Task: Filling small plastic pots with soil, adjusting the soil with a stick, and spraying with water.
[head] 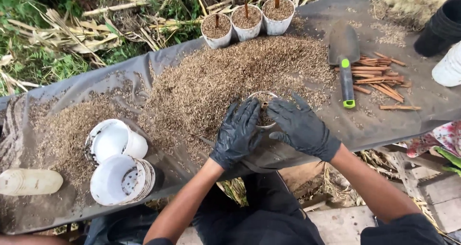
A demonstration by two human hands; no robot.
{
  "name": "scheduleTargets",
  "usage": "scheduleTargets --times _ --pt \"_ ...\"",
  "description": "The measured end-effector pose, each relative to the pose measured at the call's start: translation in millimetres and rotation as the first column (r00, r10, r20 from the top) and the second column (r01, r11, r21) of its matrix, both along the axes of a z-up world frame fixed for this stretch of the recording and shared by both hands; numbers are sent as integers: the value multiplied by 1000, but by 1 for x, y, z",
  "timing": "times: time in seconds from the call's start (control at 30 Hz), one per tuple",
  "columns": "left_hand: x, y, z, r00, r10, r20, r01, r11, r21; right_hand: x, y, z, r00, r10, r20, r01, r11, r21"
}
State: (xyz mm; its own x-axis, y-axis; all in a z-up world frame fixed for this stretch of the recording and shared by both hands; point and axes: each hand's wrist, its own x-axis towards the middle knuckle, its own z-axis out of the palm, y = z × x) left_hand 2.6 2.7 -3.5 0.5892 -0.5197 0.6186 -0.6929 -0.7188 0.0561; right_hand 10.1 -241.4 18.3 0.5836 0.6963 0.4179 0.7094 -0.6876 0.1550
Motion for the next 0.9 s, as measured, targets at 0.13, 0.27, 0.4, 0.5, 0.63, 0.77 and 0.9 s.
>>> scheduleTargets --times 0.13,0.27,0.4,0.5,0.63,0.77,0.9 --pt "-10 1 3 998 -43 -36 43 999 4 -6 1 8 997 77 27 -79 993 89" --pt "-19 5 14 993 -53 -107 48 997 -54 -9 2 23 994 96 52 -103 981 162" --pt "-14 3 21 981 -85 -173 80 996 -38 1 0 2 998 66 -16 -64 993 103" --pt "-19 0 18 989 -56 -135 53 998 -21 9 -4 -10 1000 19 -11 -18 995 102" --pt "-10 3 14 989 -19 -149 27 998 50 23 -7 -35 999 13 42 -16 997 81" --pt "-11 6 24 979 -15 -204 24 999 41 13 -1 -13 999 8 -31 -5 993 118" --pt "-8 7 19 989 -44 -140 57 994 95 10 -2 -11 997 25 -75 -15 991 132"
